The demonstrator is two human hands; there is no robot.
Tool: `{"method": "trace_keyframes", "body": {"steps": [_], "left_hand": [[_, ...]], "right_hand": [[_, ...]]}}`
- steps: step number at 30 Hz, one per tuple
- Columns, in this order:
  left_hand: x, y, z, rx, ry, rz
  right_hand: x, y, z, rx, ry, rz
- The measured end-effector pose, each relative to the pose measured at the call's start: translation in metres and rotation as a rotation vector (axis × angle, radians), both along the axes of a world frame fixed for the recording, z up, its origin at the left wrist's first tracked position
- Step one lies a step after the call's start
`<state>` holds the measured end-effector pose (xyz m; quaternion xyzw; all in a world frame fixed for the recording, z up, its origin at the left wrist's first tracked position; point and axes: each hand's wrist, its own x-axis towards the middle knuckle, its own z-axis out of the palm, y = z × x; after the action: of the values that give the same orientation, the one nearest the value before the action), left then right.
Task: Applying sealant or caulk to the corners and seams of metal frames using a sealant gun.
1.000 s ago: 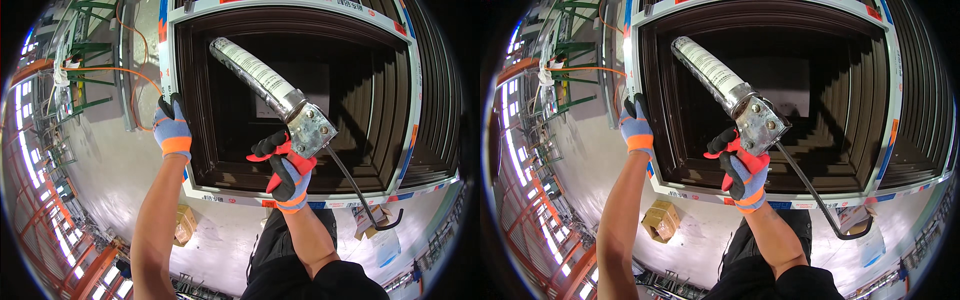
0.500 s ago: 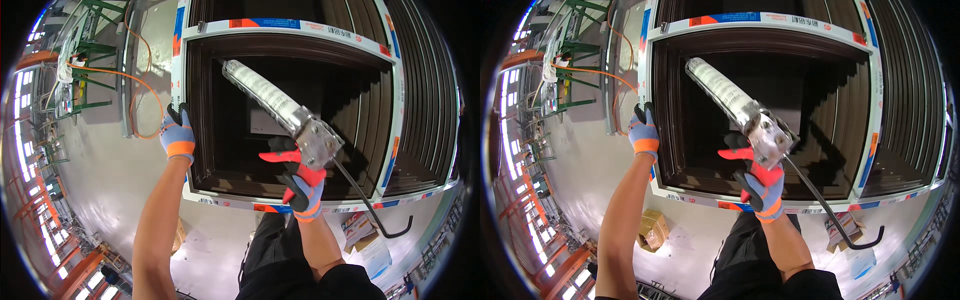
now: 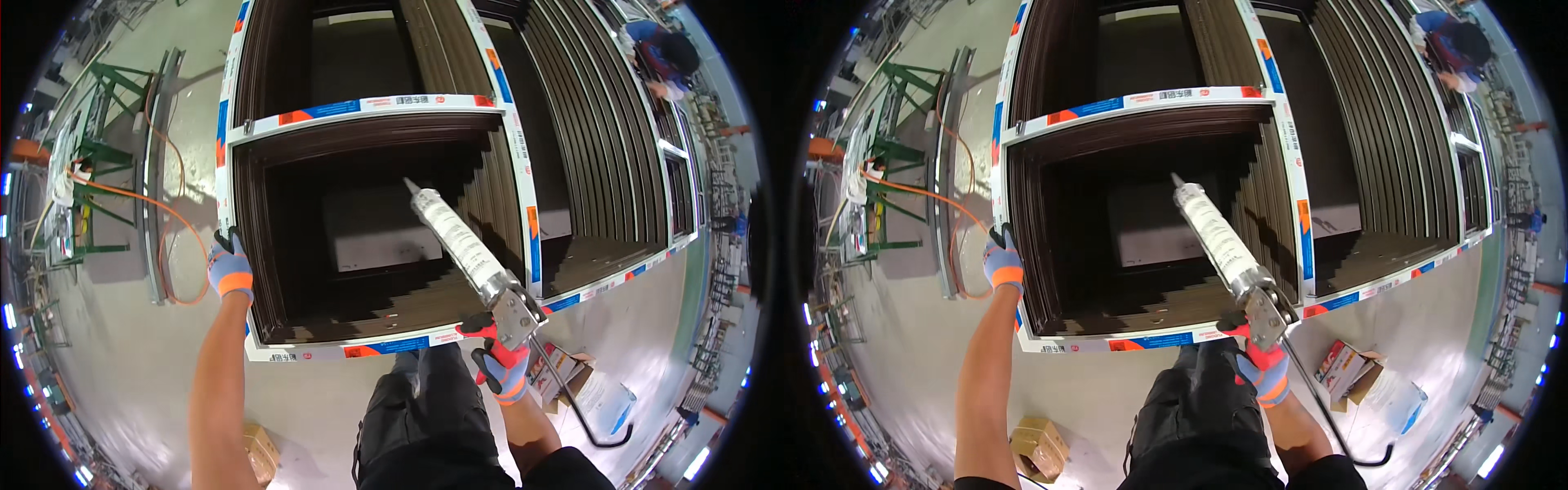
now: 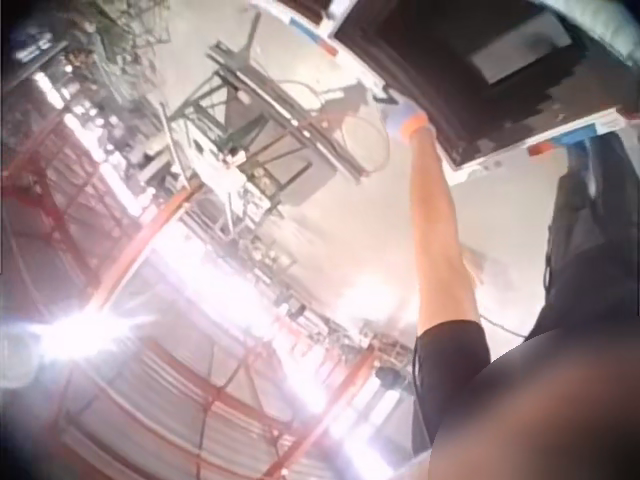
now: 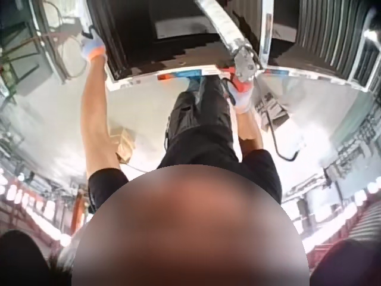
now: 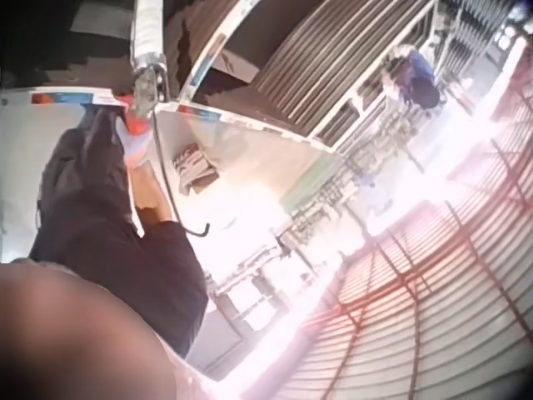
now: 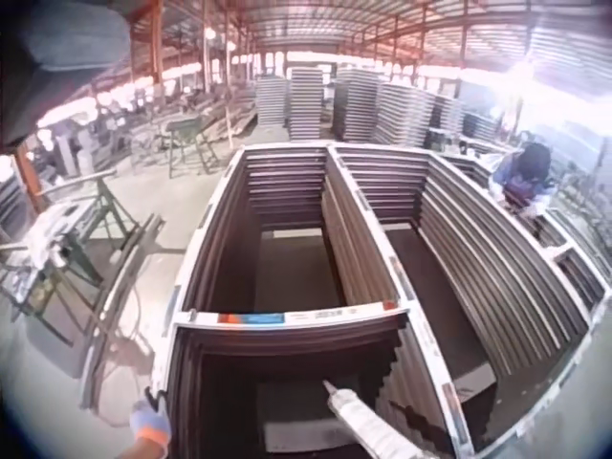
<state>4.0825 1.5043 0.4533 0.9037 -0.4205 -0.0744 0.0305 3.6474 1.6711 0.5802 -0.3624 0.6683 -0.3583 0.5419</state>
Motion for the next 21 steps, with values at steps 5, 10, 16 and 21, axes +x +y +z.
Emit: {"method": "trace_keyframes", "body": {"steps": [5, 10, 16, 21], "left_hand": [[0.009, 0.001, -0.009, 0.024, 0.044, 0.023], [0.023, 0.007, -0.027, 0.204, -0.117, -0.054], [0.013, 0.005, -0.015, -0.120, 0.061, 0.022], [0.011, 0.003, -0.008, -0.057, 0.123, -0.005]], "right_hand": [[-0.018, 0.012, 0.004, -0.183, 0.137, 0.096], [-0.019, -0.003, 0.006, -0.144, 0.198, -0.087], [-0.010, -0.014, 0.025, -0.151, 0.039, -0.175], [0.004, 0.012, 0.017, -0.108, 0.113, -0.178]]}}
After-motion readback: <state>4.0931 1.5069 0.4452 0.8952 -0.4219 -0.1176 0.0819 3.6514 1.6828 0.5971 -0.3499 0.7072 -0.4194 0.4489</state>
